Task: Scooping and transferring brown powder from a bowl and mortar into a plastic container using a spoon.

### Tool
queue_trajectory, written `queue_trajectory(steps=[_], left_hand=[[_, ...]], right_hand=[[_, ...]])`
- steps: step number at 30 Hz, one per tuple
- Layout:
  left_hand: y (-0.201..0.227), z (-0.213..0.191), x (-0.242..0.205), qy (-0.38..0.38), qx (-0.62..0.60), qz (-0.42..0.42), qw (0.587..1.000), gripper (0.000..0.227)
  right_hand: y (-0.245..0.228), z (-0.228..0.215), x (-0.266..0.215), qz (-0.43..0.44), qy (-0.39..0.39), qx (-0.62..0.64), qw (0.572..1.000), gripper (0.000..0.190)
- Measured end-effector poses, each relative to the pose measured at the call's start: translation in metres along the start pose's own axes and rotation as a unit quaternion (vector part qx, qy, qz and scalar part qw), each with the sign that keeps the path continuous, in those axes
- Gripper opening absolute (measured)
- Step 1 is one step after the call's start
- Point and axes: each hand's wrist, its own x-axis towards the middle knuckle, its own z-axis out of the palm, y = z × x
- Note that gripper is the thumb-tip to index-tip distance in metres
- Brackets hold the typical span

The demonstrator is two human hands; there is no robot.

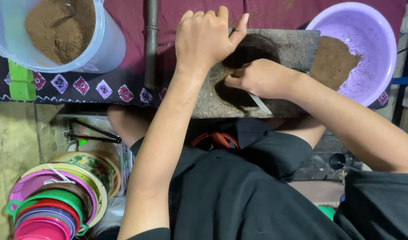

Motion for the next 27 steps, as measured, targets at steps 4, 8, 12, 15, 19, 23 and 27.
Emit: queue_trajectory(steps=[4, 8, 12, 15, 19, 23, 27], left_hand=[[0.000, -0.001, 0.001, 0.002, 0.002, 0.004, 1.000, 0.063], [0.000, -0.005, -0.001, 0.000, 0.010, 0.007, 1.000, 0.063], [0.000, -0.004, 0.000, 0.005, 0.010, 0.010, 1.000, 0.063], [-0.001, -0.002, 0.000, 0.019, 0.016, 0.012, 1.000, 0.061], [-0.001, -0.002, 0.001, -0.001, 0.012, 0.012, 1.000, 0.063], [-0.001, -0.003, 0.000, 0.005, 0.011, 0.011, 1.000, 0.062], [-0.001, -0.001, 0.000, -0.006, 0.012, 0.009, 1.000, 0.063]], right_hand=[[0.002, -0.008, -0.008, -0.031, -0.016, -0.003, 0.999, 0.032], [0.005, -0.022, -0.009, -0.049, -0.066, -0.013, 0.997, 0.029], [0.008, -0.025, -0.016, -0.037, -0.085, -0.038, 0.995, 0.035], [0.008, -0.028, -0.027, -0.013, -0.059, -0.039, 0.997, 0.036], [-0.013, -0.041, -0.039, 0.001, 0.051, 0.004, 0.999, 0.031], [-0.039, -0.052, -0.055, 0.070, 0.229, 0.088, 0.967, 0.016], [-0.061, -0.029, -0.067, 0.217, 0.394, 0.180, 0.875, 0.014]])
